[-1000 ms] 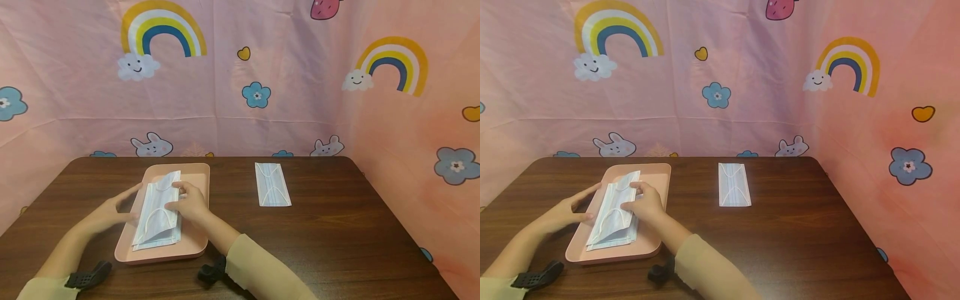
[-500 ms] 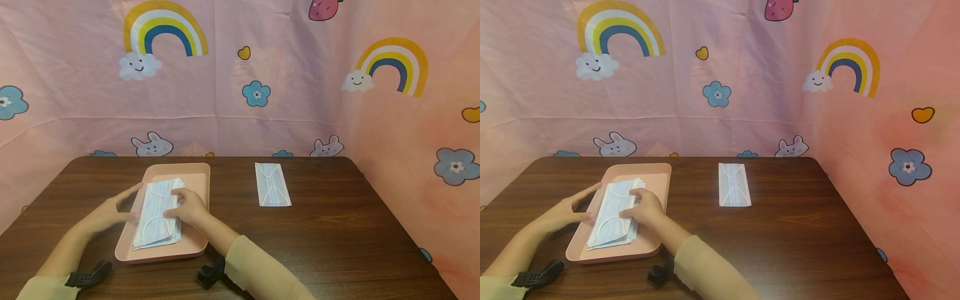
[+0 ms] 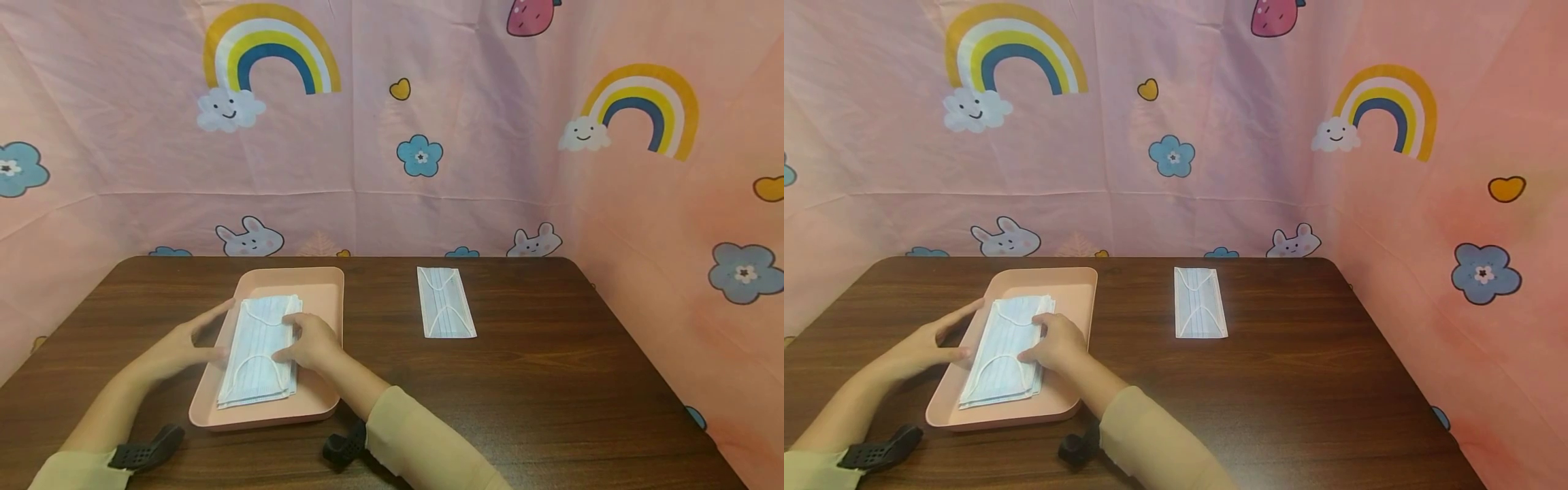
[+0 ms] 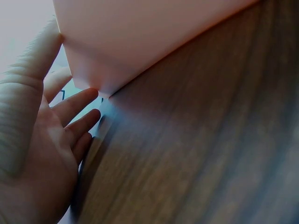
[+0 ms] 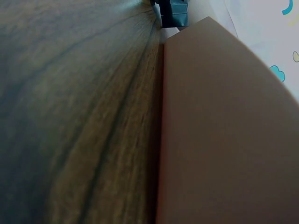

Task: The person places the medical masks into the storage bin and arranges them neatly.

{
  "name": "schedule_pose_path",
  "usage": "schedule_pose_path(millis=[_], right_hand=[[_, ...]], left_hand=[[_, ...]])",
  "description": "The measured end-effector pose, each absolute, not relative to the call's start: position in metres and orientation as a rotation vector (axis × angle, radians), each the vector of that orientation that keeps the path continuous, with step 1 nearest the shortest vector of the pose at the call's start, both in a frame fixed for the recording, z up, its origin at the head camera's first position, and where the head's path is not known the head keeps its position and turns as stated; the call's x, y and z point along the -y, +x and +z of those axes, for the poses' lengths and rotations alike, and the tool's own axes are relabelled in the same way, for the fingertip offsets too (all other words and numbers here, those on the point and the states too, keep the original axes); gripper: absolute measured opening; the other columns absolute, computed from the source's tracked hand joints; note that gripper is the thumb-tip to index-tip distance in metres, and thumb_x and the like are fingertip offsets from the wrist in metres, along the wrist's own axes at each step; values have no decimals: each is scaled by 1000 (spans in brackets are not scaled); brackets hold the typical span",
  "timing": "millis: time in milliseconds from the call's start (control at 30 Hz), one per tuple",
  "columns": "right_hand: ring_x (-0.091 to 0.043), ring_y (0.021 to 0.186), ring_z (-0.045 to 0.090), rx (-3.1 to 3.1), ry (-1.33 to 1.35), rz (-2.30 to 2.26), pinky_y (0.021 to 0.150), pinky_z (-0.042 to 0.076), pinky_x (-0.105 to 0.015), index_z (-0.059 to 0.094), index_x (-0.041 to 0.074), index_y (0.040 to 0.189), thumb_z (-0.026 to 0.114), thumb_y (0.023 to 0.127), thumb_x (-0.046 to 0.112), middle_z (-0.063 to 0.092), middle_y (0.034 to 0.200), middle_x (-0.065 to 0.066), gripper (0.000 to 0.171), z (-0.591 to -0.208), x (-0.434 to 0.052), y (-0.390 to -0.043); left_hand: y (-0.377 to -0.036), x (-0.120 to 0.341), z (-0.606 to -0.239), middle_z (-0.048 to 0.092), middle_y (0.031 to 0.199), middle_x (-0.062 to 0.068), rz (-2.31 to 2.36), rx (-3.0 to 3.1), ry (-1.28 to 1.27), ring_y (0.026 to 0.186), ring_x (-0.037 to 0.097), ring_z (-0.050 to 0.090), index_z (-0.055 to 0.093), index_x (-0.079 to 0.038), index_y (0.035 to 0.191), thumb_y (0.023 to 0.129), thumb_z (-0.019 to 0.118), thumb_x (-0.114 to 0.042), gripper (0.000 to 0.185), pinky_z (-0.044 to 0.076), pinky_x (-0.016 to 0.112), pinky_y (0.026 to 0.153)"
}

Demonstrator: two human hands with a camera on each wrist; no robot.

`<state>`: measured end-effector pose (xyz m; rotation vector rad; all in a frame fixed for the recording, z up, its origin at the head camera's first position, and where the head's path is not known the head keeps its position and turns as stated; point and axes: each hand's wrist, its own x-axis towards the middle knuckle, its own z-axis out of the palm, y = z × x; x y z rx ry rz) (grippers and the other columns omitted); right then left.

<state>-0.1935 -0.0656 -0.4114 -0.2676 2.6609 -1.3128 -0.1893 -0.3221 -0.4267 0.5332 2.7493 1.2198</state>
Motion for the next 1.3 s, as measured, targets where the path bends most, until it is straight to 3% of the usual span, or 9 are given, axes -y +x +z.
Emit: schedule_pose_path(millis=[133, 467, 767, 933, 1300], right_hand=[[-7, 96, 53, -2692, -282, -1256, 89, 44, -22, 65, 19, 124, 89, 66, 19, 59, 110, 5, 62, -414, 66, -194], [-11, 84, 46, -2740, -287, -1180, 78, 43, -21, 63, 27, 128, 89, 66, 27, 48, 103, 0, 67, -415, 65, -190], [-9, 79, 44, -2756, -399, -1241, 71, 42, -20, 61, 29, 129, 87, 69, 30, 47, 101, 0, 66, -413, 60, -186], [-7, 78, 42, -2744, -484, -1324, 65, 40, -19, 62, 27, 129, 85, 72, 29, 47, 95, 3, 61, -412, 55, -183], [-6, 75, 46, -2551, -616, -1630, 62, 41, -20, 68, 19, 120, 80, 79, 23, 53, 103, 1, 43, -410, 41, -171]], left_hand=[[-189, 322, -427, 19, 152, 28, 1230, -2744, 535, 131, 60, 15, 18, -18, 154, 82, 71, -21, 90, 20, 79, 88], [-189, 322, -432, 18, 152, 28, 1253, -2742, 533, 132, 60, 13, 18, -17, 154, 82, 72, -20, 90, 18, 79, 89], [-187, 321, -433, 18, 152, 29, 1253, -2747, 514, 132, 60, 13, 19, -16, 154, 82, 73, -21, 90, 18, 79, 89], [-186, 321, -434, 19, 152, 28, 1275, -2743, 529, 133, 59, 13, 19, -15, 154, 81, 73, -19, 91, 18, 79, 90], [-188, 322, -436, 18, 153, 28, 1289, -2727, 538, 133, 59, 13, 20, -14, 154, 80, 73, -18, 91, 18, 79, 89]])
